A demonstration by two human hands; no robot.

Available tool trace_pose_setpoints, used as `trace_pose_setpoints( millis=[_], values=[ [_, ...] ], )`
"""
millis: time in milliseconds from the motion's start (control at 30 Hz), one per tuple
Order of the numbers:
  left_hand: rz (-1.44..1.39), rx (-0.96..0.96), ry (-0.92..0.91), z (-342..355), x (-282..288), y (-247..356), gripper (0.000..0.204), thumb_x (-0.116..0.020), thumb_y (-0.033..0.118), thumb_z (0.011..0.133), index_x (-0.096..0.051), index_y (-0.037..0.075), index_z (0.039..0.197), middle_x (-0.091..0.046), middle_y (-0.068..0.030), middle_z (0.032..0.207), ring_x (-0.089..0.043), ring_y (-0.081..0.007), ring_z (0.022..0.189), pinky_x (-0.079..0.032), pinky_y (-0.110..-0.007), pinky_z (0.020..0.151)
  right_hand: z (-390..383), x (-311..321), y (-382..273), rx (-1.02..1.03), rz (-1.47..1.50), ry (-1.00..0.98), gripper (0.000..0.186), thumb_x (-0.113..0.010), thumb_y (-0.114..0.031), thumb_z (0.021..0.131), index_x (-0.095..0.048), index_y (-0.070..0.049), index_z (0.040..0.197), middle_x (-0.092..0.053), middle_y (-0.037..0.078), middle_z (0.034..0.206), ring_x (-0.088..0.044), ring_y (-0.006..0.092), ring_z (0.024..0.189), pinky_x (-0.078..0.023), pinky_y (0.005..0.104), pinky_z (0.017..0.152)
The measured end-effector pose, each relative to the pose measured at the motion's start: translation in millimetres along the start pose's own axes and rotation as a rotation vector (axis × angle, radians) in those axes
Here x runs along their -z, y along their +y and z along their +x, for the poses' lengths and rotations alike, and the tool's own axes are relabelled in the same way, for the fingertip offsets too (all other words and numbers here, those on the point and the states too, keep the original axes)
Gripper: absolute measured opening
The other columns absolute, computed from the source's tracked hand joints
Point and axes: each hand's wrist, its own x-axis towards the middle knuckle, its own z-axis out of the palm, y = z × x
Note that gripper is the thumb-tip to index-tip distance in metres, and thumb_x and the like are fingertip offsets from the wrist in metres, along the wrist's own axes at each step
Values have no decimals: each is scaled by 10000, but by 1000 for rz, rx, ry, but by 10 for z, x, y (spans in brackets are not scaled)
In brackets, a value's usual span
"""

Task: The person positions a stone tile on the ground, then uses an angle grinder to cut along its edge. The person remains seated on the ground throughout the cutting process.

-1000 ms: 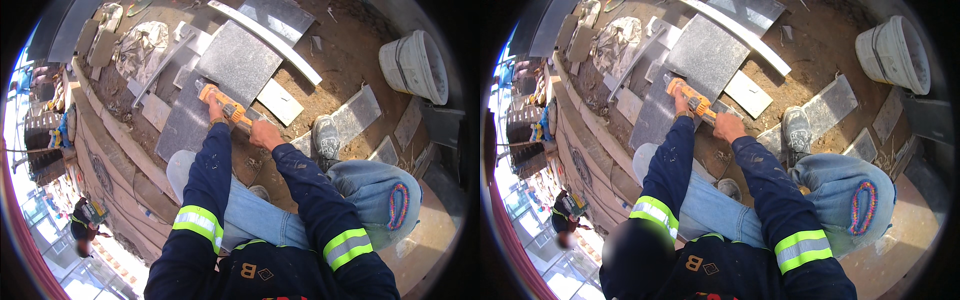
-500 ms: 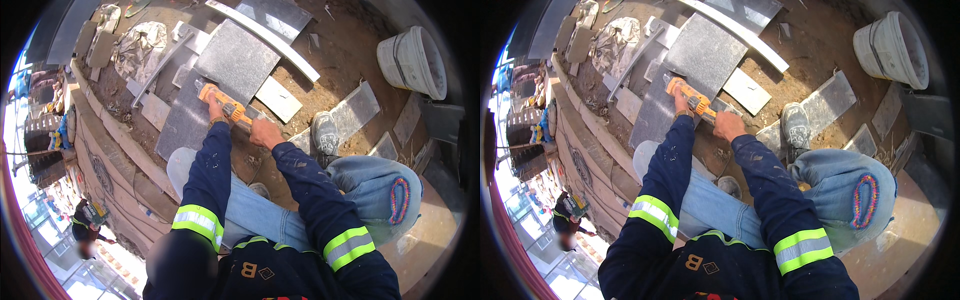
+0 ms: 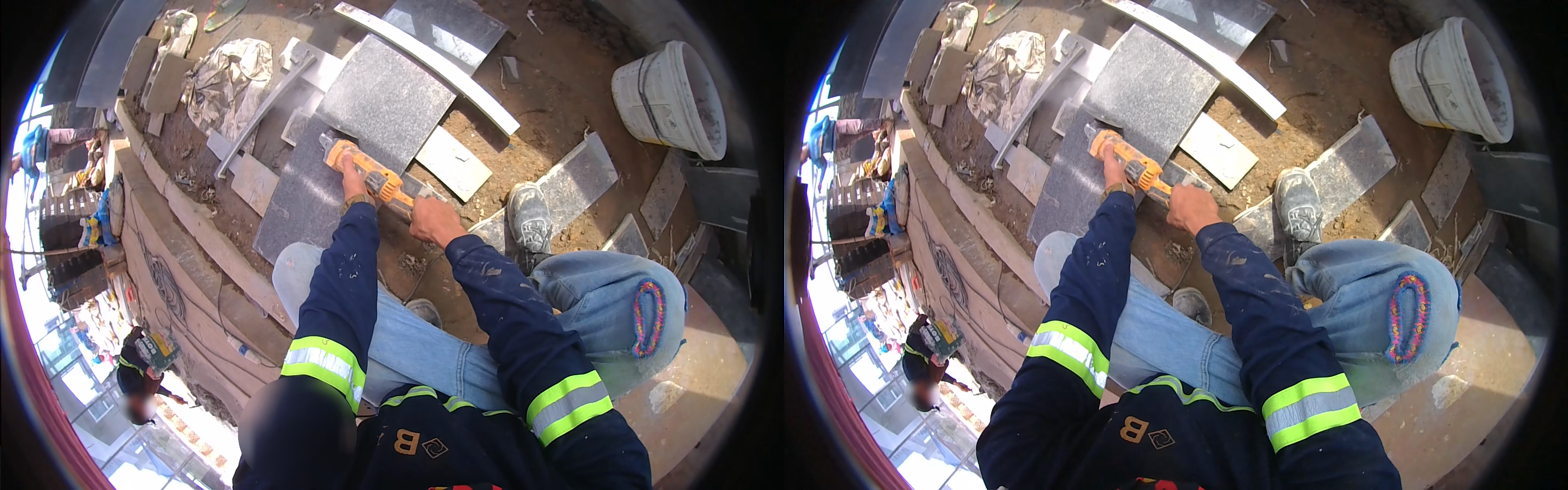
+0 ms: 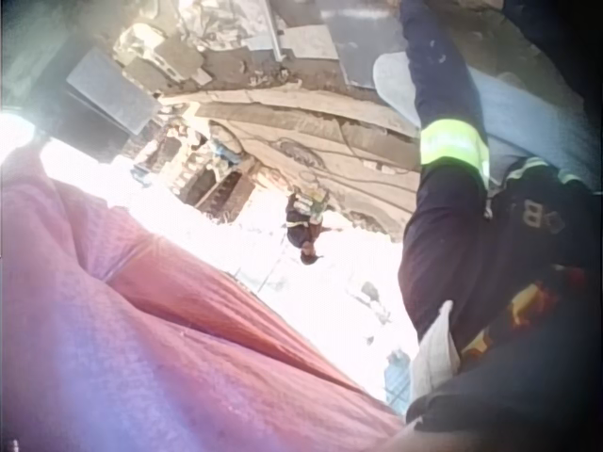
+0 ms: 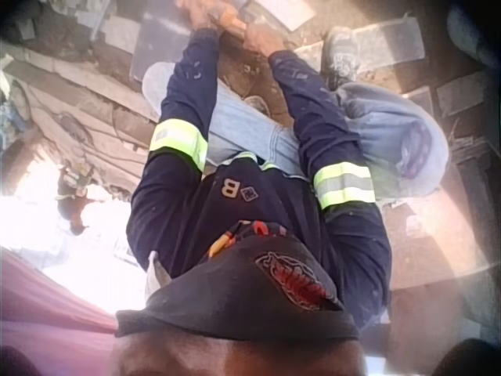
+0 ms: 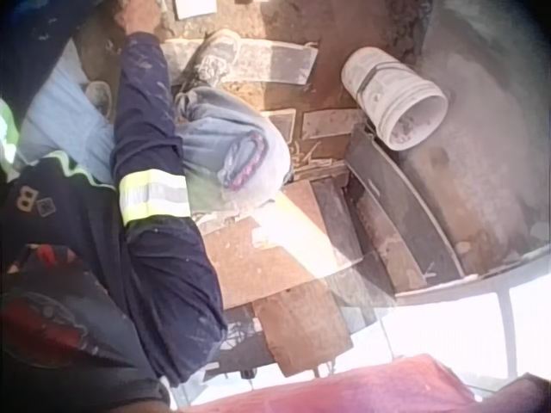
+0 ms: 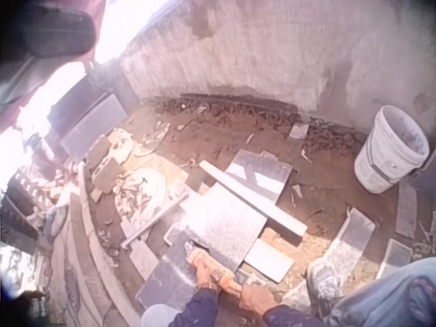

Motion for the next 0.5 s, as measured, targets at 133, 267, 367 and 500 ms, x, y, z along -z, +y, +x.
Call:
trace_pose_setpoints(
  millis=[133,267,367,500],
  values=[
    [-21,-4,-6,-43,-29,18,690,-539,574,902,-519,-19,1255,-614,-134,1082,-669,-296,891,-559,-426,761,9,-16,0,-4,-1,17,291,-642,-129,748,-679,36,984,-692,242,1001,-688,374,939,-565,429,804],
    [-11,38,0,-137,-120,15,684,-544,573,900,-525,-7,1263,-618,-128,1075,-669,-289,891,-558,-423,762,19,-17,57,-5,-3,15,303,-643,-134,749,-675,35,998,-692,245,998,-688,375,937,-566,435,796],
    [-6,-13,-4,23,15,56,680,-548,572,897,-530,1,1267,-620,-126,1072,-670,-283,888,-557,-419,762,39,-25,-33,20,-9,38,304,-640,-133,748,-675,34,1000,-692,247,994,-688,374,939,-566,434,792],
    [-11,-6,-10,13,-34,16,679,-554,567,897,-530,0,1270,-621,-126,1079,-671,-280,886,-558,-413,763,45,11,-11,-10,-3,12,296,-635,-131,750,-678,33,992,-693,246,988,-688,372,941,-566,431,790]
  ],
)
